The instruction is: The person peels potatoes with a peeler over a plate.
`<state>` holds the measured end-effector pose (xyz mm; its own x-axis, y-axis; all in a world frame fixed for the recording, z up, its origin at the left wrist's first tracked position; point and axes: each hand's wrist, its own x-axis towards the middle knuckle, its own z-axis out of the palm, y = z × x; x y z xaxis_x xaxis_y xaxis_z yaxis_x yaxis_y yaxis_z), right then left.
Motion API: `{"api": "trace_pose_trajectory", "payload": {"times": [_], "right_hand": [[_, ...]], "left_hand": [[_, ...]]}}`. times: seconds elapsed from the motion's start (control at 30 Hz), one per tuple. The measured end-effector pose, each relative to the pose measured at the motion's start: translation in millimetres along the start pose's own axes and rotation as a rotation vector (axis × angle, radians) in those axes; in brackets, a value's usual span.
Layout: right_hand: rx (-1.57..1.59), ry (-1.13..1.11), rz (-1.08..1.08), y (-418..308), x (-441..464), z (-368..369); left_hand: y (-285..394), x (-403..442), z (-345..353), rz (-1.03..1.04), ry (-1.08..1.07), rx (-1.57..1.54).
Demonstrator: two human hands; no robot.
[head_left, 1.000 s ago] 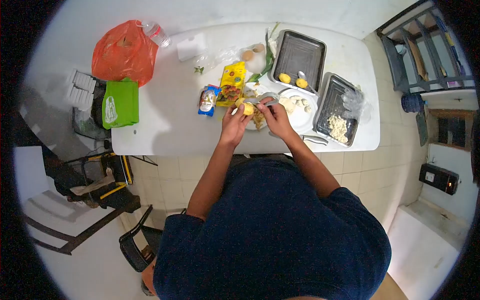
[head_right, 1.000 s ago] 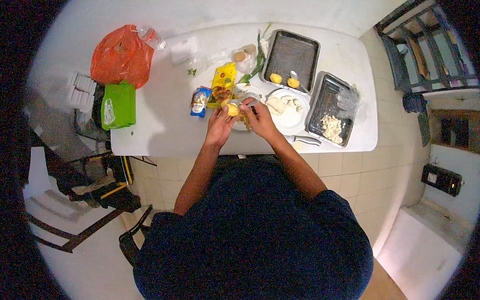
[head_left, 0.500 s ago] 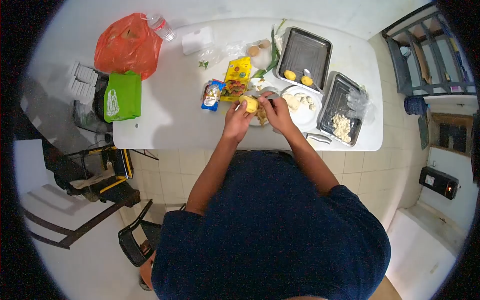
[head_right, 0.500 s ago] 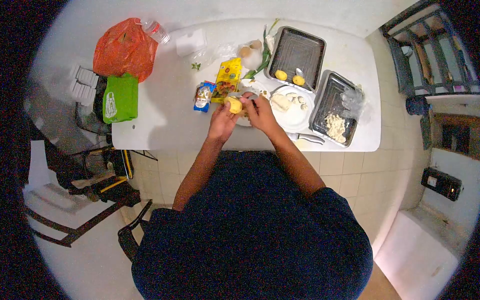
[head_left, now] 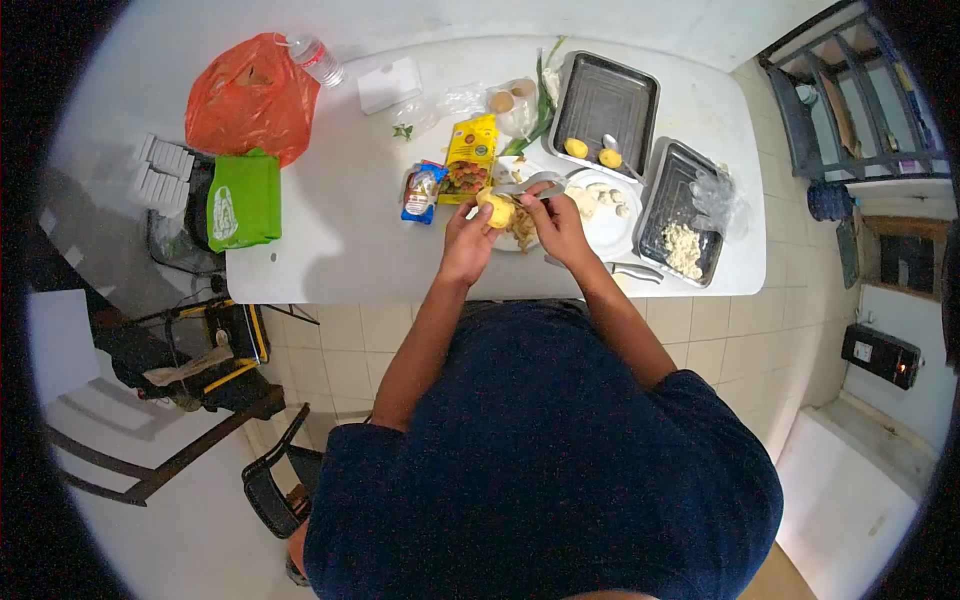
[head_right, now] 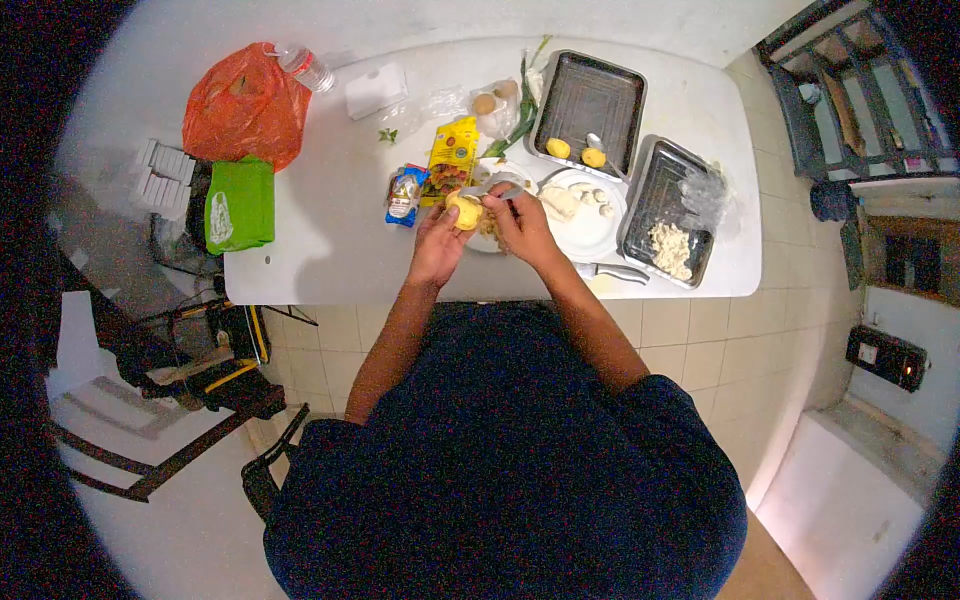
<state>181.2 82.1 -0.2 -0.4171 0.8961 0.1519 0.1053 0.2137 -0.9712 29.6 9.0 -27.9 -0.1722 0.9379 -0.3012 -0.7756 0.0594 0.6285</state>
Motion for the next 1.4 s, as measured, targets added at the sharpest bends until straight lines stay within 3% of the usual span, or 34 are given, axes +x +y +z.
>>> {"api": "trace_pose_trajectory", "payload": {"times": [0.07, 0.37, 0.47, 0.7, 0.8, 0.97, 1.27, 1.4], "right_hand": [[0.021, 0.005, -0.007, -6, -1, 1], [0.053, -0.043, 0.020, 1, 2, -1], [0.154, -0.025, -0.051, 14, 5, 7], [0.127, -0.042, -0.022, 8, 12, 6], [0.136, -0.096, 0.092, 11, 9, 4], [0.090, -0.077, 0.021, 16, 14, 9], [0.199, -0.044, 0.095, 45, 16, 1], [0.249, -0.036, 0.199, 42, 12, 3]], "left_hand": [[-2, -1, -6, -0.035, -0.024, 0.110], [-4, -3, -2, -0.018, -0.004, -0.019], [-6, -5, -2, 0.006, 0.009, 0.107], [-6, -5, -3, -0.046, -0.015, 0.071], [-2, -11, -1, -0.050, -0.027, 0.059], [-6, -11, -6, -0.103, -0.049, 0.135], [14, -14, -16, -0.142, -0.181, 0.030], [9, -11, -17, -0.148, -0.104, -0.113]]}}
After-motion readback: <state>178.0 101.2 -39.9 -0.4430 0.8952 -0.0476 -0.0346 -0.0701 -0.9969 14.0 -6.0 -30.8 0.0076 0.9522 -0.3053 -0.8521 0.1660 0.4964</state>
